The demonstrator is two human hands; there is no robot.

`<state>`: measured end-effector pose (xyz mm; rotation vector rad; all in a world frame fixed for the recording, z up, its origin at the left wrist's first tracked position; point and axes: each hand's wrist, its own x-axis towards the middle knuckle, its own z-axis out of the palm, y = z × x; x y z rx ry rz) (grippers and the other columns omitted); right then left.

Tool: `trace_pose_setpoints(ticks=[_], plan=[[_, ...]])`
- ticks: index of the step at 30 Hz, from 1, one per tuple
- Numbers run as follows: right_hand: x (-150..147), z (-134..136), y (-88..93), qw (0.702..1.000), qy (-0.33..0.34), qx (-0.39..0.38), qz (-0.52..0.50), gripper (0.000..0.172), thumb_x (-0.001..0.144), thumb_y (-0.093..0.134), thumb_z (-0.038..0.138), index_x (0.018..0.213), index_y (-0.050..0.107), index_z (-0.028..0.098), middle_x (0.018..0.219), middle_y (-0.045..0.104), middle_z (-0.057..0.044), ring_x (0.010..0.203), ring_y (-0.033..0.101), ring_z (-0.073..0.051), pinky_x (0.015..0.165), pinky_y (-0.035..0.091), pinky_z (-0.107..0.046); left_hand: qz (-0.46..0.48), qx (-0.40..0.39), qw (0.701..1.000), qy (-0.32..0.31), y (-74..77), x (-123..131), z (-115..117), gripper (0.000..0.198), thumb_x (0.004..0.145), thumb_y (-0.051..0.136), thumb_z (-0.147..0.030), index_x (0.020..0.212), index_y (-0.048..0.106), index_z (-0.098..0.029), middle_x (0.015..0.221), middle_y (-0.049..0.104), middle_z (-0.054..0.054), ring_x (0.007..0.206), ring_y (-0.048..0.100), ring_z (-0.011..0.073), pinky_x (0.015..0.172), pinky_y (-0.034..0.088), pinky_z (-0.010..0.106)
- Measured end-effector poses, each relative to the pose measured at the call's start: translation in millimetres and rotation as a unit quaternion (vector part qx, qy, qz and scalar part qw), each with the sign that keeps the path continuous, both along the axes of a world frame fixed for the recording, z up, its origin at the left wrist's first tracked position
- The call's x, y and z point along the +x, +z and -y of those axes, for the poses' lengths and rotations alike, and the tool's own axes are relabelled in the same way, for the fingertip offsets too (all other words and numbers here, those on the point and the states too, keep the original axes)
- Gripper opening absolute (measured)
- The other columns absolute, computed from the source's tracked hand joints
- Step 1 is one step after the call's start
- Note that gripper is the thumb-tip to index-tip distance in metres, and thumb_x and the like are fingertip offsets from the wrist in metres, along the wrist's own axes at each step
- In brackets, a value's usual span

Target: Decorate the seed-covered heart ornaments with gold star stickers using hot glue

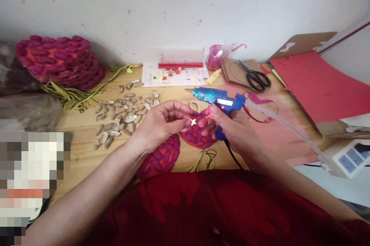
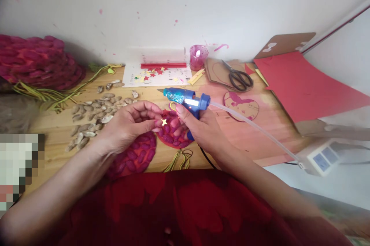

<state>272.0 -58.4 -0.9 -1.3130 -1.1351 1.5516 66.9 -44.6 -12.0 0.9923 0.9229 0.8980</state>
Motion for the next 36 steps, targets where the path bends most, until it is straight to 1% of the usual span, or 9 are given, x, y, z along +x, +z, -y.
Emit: trace_pose_setpoints(ticks=[6, 11, 15, 18, 22, 26, 29, 33, 36], plan=[[-10, 1, 4.7, 1.000, -0.008, -0.012, -0.006, 0.028, 0.074, 0.087, 0.040, 0.083, 0.071, 0.019, 0.064, 0.071, 0.001, 0.054, 0.064, -0.013, 0.049, 0.050, -0.023, 0.011, 0.023, 1.000, 0.007, -0.4, 5, 3, 0.028, 0.070, 0.085, -0.019, 0.089, 0.065, -0.016, 0.079, 0.071, -0.001, 0.067, 0.067, 0.0096, 0.069, 0.057, 0.023], [-12, 1, 2.2, 1.000, -0.018, 0.012, -0.008, 0.021, 0.070, 0.086, 0.031, 0.079, 0.072, 0.018, 0.064, 0.071, 0.002, 0.053, 0.062, -0.012, 0.051, 0.049, -0.025, 0.002, 0.021, 1.000, 0.005, 0.2, 5, 3, 0.030, 0.069, 0.086, -0.021, 0.089, 0.066, -0.016, 0.078, 0.071, 0.000, 0.067, 0.067, 0.0107, 0.070, 0.057, 0.024], [-13, 2, 1.2, 1.000, -0.023, 0.002, 0.009, 0.017, 0.074, 0.083, 0.030, 0.078, 0.071, 0.019, 0.064, 0.070, 0.002, 0.054, 0.062, -0.013, 0.052, 0.049, -0.025, 0.008, 0.015, 1.000, -0.009, 0.4, 5, 4, 0.027, 0.070, 0.085, -0.020, 0.091, 0.067, -0.016, 0.080, 0.072, 0.001, 0.069, 0.067, 0.0106, 0.071, 0.057, 0.024], [-13, 4, 1.8, 0.999, -0.028, -0.003, 0.016, 0.016, 0.075, 0.081, 0.030, 0.084, 0.071, 0.020, 0.067, 0.071, 0.002, 0.056, 0.062, -0.014, 0.055, 0.051, -0.027, 0.000, 0.013, 1.000, -0.012, -0.4, 5, 4, 0.026, 0.069, 0.084, -0.019, 0.090, 0.068, -0.016, 0.083, 0.072, 0.002, 0.073, 0.069, 0.0119, 0.074, 0.058, 0.025], [-11, 3, 0.1, 1.000, -0.010, 0.006, 0.022, 0.015, 0.080, 0.078, 0.033, 0.083, 0.070, 0.020, 0.065, 0.070, 0.002, 0.052, 0.061, -0.013, 0.051, 0.049, -0.026, 0.002, 0.003, 1.000, -0.015, -2.0, 5, 3, 0.026, 0.070, 0.085, -0.020, 0.090, 0.069, -0.016, 0.082, 0.073, 0.002, 0.075, 0.070, 0.0123, 0.075, 0.058, 0.025], [-4, 0, -1.2, 0.999, 0.022, 0.017, 0.035, 0.024, 0.086, 0.074, 0.041, 0.077, 0.067, 0.020, 0.064, 0.068, 0.001, 0.052, 0.060, -0.012, 0.048, 0.046, -0.024, -0.019, 0.000, 1.000, -0.008, -1.6, -3, -1, 0.028, 0.070, 0.085, -0.023, 0.093, 0.072, -0.015, 0.084, 0.075, 0.003, 0.075, 0.070, 0.0123, 0.072, 0.057, 0.024], [5, 2, 2.3, 0.992, 0.058, 0.044, 0.106, 0.030, 0.091, 0.067, 0.047, 0.076, 0.066, 0.020, 0.064, 0.066, 0.000, 0.055, 0.060, -0.014, 0.049, 0.045, -0.026, -0.063, 0.003, 0.998, 0.009, -0.2, -13, -9, 0.030, 0.068, 0.086, -0.025, 0.094, 0.072, -0.015, 0.081, 0.075, 0.003, 0.072, 0.069, 0.0133, 0.069, 0.056, 0.024], [18, 11, 8.0, 0.958, 0.087, 0.130, 0.239, 0.028, 0.094, 0.063, 0.047, 0.079, 0.067, 0.024, 0.062, 0.063, 0.000, 0.061, 0.061, -0.019, 0.056, 0.047, -0.032, -0.144, 0.033, 0.988, 0.037, -0.9, -23, -18, 0.034, 0.063, 0.085, -0.022, 0.094, 0.072, -0.015, 0.075, 0.073, 0.002, 0.070, 0.068, 0.0144, 0.067, 0.054, 0.025], [25, 19, 7.8, 0.937, 0.110, 0.171, 0.285, 0.027, 0.097, 0.059, 0.048, 0.085, 0.068, 0.026, 0.063, 0.062, 0.000, 0.064, 0.061, -0.022, 0.060, 0.048, -0.034, -0.164, 0.045, 0.985, 0.041, -4.6, -26, -21, 0.035, 0.062, 0.084, -0.022, 0.094, 0.072, -0.015, 0.073, 0.072, 0.001, 0.069, 0.068, 0.0146, 0.067, 0.053, 0.025]])
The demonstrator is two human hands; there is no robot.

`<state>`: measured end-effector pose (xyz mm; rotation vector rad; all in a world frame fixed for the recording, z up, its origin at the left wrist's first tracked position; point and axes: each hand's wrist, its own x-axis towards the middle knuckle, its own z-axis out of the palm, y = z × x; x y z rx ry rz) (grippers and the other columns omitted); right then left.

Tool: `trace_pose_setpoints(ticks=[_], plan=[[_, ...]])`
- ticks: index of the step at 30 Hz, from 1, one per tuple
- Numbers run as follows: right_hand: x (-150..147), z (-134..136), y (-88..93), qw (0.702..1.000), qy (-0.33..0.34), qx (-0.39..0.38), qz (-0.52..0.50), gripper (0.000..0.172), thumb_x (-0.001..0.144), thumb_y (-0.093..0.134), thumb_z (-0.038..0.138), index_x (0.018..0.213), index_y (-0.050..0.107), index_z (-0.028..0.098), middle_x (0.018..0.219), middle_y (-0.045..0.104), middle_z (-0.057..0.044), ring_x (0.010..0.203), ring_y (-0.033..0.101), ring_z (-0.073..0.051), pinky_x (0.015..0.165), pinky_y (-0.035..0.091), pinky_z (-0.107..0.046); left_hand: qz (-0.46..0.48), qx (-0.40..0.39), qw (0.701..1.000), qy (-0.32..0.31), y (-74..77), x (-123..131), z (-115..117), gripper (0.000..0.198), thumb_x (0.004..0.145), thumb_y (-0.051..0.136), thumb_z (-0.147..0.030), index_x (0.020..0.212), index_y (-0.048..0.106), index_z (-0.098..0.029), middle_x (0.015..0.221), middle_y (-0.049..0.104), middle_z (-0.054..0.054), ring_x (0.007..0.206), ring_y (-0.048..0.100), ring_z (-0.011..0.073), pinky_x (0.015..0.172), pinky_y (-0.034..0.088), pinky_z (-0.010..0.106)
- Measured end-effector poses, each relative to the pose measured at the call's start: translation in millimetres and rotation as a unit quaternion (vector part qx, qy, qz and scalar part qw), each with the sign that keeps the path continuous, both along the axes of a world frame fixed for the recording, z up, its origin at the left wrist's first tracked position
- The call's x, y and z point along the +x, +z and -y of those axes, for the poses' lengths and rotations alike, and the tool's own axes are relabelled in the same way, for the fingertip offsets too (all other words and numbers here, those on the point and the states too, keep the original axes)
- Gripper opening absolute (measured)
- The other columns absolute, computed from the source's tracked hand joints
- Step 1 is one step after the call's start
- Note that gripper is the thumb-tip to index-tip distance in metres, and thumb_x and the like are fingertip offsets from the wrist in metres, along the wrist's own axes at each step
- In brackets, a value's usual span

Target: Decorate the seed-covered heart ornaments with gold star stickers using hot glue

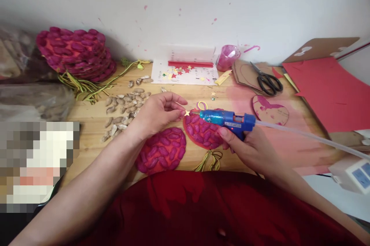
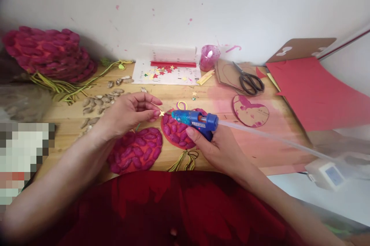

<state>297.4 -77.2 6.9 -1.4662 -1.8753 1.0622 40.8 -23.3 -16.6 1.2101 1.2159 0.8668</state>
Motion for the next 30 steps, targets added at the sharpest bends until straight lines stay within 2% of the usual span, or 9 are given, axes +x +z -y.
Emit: trace_pose_setpoints(ticks=[4, 9, 15, 26, 30], plan=[[2, 5, -3.8, 0.998, 0.035, 0.034, 0.046, 0.028, 0.100, 0.054, 0.048, 0.088, 0.070, 0.028, 0.078, 0.071, -0.002, 0.073, 0.065, -0.024, 0.068, 0.049, -0.036, -0.008, -0.002, 1.000, -0.001, -4.1, 0, -1, 0.034, 0.062, 0.083, -0.022, 0.093, 0.072, -0.016, 0.073, 0.072, 0.001, 0.068, 0.068, 0.0149, 0.066, 0.052, 0.026], [-1, 3, -3.2, 0.995, 0.052, 0.024, 0.087, 0.032, 0.101, 0.052, 0.051, 0.098, 0.074, 0.027, 0.094, 0.077, -0.005, 0.086, 0.070, -0.029, 0.075, 0.050, -0.039, -0.019, -0.009, 1.000, -0.002, -4.9, 0, 0, 0.035, 0.062, 0.082, -0.023, 0.094, 0.071, -0.016, 0.073, 0.072, 0.002, 0.068, 0.068, 0.0153, 0.064, 0.051, 0.026], [-2, 3, -3.7, 0.991, 0.062, 0.038, 0.111, 0.035, 0.101, 0.052, 0.052, 0.096, 0.075, 0.026, 0.089, 0.077, -0.006, 0.081, 0.071, -0.029, 0.071, 0.050, -0.038, -0.022, -0.008, 1.000, -0.012, -7.3, 1, 1, 0.034, 0.063, 0.082, -0.024, 0.093, 0.071, -0.015, 0.074, 0.072, 0.003, 0.068, 0.068, 0.0159, 0.063, 0.052, 0.026], [-2, 3, -1.3, 0.988, 0.071, 0.016, 0.133, 0.040, 0.103, 0.047, 0.052, 0.111, 0.075, 0.026, 0.103, 0.080, -0.006, 0.093, 0.073, -0.030, 0.078, 0.054, -0.040, -0.043, 0.011, 0.999, -0.017, -13.0, 3, 1, 0.028, 0.067, 0.078, -0.022, 0.093, 0.072, -0.014, 0.076, 0.071, 0.003, 0.068, 0.067, 0.0153, 0.063, 0.057, 0.026], [-2, 2, -2.1, 0.987, 0.068, 0.015, 0.142, 0.041, 0.103, 0.045, 0.054, 0.104, 0.075, 0.025, 0.098, 0.080, -0.005, 0.088, 0.074, -0.029, 0.075, 0.054, -0.039, -0.042, 0.007, 0.999, -0.016, -14.1, 3, 1, 0.027, 0.067, 0.076, -0.020, 0.093, 0.072, -0.014, 0.076, 0.071, 0.003, 0.066, 0.067, 0.0145, 0.061, 0.058, 0.025]])
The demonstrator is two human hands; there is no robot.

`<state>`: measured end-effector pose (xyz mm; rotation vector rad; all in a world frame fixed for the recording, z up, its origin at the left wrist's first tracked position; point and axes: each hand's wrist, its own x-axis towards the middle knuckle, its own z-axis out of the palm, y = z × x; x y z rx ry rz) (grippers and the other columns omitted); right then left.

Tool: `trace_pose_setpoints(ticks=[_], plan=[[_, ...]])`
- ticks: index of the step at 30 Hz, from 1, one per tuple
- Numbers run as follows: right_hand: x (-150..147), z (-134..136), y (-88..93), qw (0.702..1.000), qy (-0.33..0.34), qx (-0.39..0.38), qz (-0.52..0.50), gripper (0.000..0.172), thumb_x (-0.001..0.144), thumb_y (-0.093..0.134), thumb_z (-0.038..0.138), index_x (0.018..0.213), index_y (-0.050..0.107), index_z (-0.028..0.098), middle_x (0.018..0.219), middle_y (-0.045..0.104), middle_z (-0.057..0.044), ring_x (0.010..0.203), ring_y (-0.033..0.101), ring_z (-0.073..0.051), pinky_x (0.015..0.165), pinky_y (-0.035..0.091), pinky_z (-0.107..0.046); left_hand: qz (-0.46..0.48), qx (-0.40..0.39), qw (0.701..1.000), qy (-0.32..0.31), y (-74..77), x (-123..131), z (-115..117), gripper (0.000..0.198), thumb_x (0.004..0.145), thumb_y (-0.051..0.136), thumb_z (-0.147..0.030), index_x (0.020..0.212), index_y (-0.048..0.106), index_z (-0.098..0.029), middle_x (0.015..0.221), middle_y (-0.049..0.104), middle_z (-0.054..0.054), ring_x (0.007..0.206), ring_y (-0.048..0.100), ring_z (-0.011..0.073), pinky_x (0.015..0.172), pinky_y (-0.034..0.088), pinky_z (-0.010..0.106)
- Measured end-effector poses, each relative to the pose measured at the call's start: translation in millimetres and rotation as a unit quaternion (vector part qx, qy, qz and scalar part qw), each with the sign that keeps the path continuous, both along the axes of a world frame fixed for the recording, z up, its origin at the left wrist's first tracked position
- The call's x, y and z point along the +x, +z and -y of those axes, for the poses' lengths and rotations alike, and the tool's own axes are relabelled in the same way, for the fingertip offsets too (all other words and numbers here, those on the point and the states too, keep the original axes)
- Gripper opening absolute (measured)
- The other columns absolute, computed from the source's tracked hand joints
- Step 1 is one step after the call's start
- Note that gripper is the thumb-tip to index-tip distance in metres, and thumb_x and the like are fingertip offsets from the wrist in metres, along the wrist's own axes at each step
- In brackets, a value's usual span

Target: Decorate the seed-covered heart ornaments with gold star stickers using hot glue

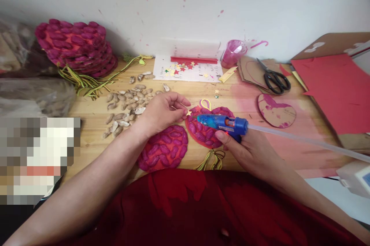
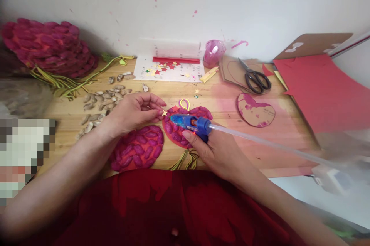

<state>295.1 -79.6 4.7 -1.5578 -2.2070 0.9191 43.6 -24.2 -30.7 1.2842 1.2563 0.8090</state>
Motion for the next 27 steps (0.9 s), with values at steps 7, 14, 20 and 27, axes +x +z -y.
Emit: trace_pose_setpoints(ticks=[7, 14, 20, 27], plan=[[-0.6, -2.6, -2.9, 1.000, 0.001, 0.007, 0.014, 0.044, 0.103, 0.042, 0.057, 0.098, 0.071, 0.024, 0.092, 0.078, -0.007, 0.083, 0.072, -0.029, 0.072, 0.052, -0.039, 0.038, -0.050, 0.998, 0.021, 3.0, 2.3, 0.3, 0.024, 0.068, 0.076, -0.014, 0.091, 0.071, -0.014, 0.070, 0.069, 0.001, 0.061, 0.067, 0.0116, 0.058, 0.057, 0.020], [-1.2, -2.6, -4.7, 1.000, -0.005, 0.011, 0.017, 0.045, 0.103, 0.042, 0.058, 0.089, 0.068, 0.024, 0.084, 0.075, -0.007, 0.075, 0.068, -0.027, 0.068, 0.049, -0.038, 0.051, -0.077, 0.995, 0.043, 5.4, 5.6, -0.4, 0.020, 0.070, 0.075, -0.008, 0.089, 0.071, -0.013, 0.069, 0.068, 0.000, 0.060, 0.068, 0.0107, 0.056, 0.058, 0.018], [-2.8, -2.8, -2.1, 1.000, 0.009, 0.028, 0.005, 0.040, 0.104, 0.043, 0.053, 0.096, 0.071, 0.025, 0.082, 0.074, -0.005, 0.076, 0.069, -0.026, 0.068, 0.049, -0.036, 0.045, -0.081, 0.995, 0.047, 6.1, 5.2, -0.6, 0.020, 0.070, 0.075, -0.007, 0.089, 0.071, -0.013, 0.069, 0.067, -0.001, 0.058, 0.067, 0.0098, 0.056, 0.058, 0.018], [-4.9, -2.7, -2.7, 0.999, 0.004, 0.030, 0.023, 0.042, 0.103, 0.044, 0.053, 0.100, 0.072, 0.022, 0.094, 0.078, -0.008, 0.086, 0.072, -0.030, 0.073, 0.051, -0.040, 0.037, -0.077, 0.996, 0.039, 5.2, 4.7, -0.1, 0.020, 0.071, 0.075, -0.010, 0.090, 0.071, -0.014, 0.070, 0.066, -0.001, 0.059, 0.066, 0.0095, 0.056, 0.057, 0.018]])
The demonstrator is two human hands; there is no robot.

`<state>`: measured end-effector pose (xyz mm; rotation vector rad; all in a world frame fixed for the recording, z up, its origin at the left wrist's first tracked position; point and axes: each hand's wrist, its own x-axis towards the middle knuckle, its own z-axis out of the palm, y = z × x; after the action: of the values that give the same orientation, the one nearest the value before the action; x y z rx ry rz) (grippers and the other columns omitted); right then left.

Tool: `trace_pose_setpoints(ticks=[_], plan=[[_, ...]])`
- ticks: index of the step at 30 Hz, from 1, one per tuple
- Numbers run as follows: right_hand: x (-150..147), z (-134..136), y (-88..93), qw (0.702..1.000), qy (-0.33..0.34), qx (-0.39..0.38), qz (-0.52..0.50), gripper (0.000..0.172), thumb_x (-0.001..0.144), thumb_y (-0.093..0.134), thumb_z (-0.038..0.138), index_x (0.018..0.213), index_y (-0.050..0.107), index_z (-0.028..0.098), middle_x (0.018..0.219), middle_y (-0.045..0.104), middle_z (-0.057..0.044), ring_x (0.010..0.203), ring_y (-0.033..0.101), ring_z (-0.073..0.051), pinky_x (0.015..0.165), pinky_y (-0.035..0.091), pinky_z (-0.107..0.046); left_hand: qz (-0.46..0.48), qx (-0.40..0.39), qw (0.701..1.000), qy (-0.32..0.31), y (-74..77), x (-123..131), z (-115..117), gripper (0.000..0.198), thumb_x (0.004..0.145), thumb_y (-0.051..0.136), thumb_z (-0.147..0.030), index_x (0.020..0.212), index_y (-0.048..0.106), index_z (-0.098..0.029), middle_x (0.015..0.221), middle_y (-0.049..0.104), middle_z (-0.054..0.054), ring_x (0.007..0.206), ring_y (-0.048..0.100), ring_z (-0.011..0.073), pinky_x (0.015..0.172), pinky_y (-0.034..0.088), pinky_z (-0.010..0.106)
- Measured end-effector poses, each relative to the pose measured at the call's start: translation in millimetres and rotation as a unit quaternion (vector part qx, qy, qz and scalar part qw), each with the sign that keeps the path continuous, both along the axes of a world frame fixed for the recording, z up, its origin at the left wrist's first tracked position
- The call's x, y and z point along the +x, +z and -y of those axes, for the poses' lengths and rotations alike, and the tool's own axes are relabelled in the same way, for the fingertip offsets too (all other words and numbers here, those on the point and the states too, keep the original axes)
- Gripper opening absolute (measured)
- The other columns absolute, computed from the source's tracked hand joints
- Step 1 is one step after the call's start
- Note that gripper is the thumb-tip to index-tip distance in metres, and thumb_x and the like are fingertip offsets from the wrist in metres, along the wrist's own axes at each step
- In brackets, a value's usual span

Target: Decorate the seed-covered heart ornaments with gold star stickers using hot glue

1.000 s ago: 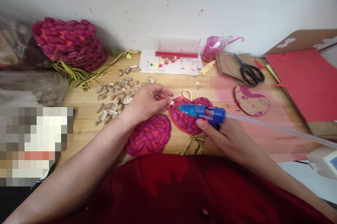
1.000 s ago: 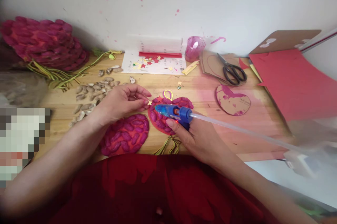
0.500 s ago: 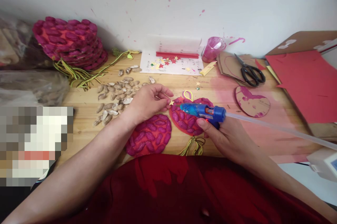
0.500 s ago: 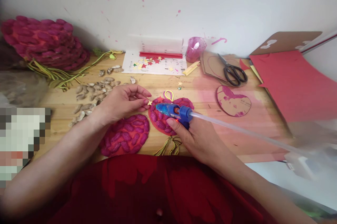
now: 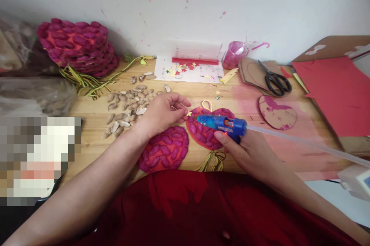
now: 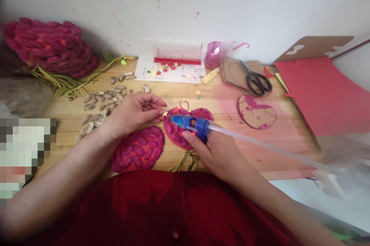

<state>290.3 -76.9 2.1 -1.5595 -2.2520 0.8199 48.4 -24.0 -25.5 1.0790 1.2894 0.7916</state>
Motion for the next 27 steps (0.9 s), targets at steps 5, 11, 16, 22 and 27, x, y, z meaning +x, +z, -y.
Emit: trace_pose_setpoints(ticks=[5, 11, 16, 22, 27], plan=[[0, 1, 3.0, 0.999, -0.007, -0.022, 0.029, 0.047, 0.103, 0.042, 0.056, 0.101, 0.073, 0.022, 0.095, 0.078, -0.010, 0.088, 0.073, -0.033, 0.075, 0.052, -0.043, 0.000, 0.003, 1.000, -0.002, 0.9, 0, 0, 0.021, 0.070, 0.075, -0.010, 0.091, 0.071, -0.014, 0.070, 0.067, -0.001, 0.060, 0.066, 0.0098, 0.057, 0.057, 0.018], [2, -2, 11.0, 0.998, -0.014, -0.064, 0.002, 0.042, 0.102, 0.046, 0.055, 0.091, 0.072, 0.023, 0.085, 0.076, -0.006, 0.080, 0.070, -0.027, 0.073, 0.052, -0.039, 0.004, 0.007, 1.000, -0.005, -0.7, -1, 0, 0.023, 0.069, 0.077, -0.013, 0.091, 0.070, -0.014, 0.070, 0.068, -0.001, 0.062, 0.068, 0.0115, 0.058, 0.057, 0.019], [11, -6, 4.7, 0.980, -0.059, -0.108, -0.155, 0.041, 0.099, 0.056, 0.053, 0.072, 0.066, 0.023, 0.064, 0.067, -0.002, 0.058, 0.061, -0.018, 0.055, 0.048, -0.031, 0.013, 0.016, 1.000, -0.010, -1.2, -4, 0, 0.027, 0.067, 0.078, -0.016, 0.092, 0.070, -0.015, 0.071, 0.069, 0.000, 0.064, 0.070, 0.0131, 0.062, 0.058, 0.023], [13, -8, -11.8, 0.882, -0.179, -0.222, -0.376, 0.042, 0.091, 0.063, 0.062, 0.080, 0.067, 0.021, 0.061, 0.068, -0.003, 0.048, 0.057, -0.015, 0.042, 0.042, -0.026, -0.018, 0.056, 0.998, -0.032, -0.7, -4, 0, 0.030, 0.065, 0.079, -0.020, 0.093, 0.070, -0.015, 0.072, 0.071, 0.001, 0.064, 0.069, 0.0139, 0.060, 0.055, 0.023], [12, -8, -19.5, 0.845, -0.200, -0.222, -0.445, 0.034, 0.094, 0.064, 0.054, 0.081, 0.068, 0.023, 0.061, 0.068, -0.003, 0.052, 0.060, -0.016, 0.043, 0.042, -0.026, -0.062, 0.108, 0.991, -0.049, -0.9, -1, 0, 0.025, 0.070, 0.077, -0.021, 0.093, 0.072, -0.014, 0.073, 0.072, 0.001, 0.065, 0.067, 0.0124, 0.061, 0.051, 0.022]])
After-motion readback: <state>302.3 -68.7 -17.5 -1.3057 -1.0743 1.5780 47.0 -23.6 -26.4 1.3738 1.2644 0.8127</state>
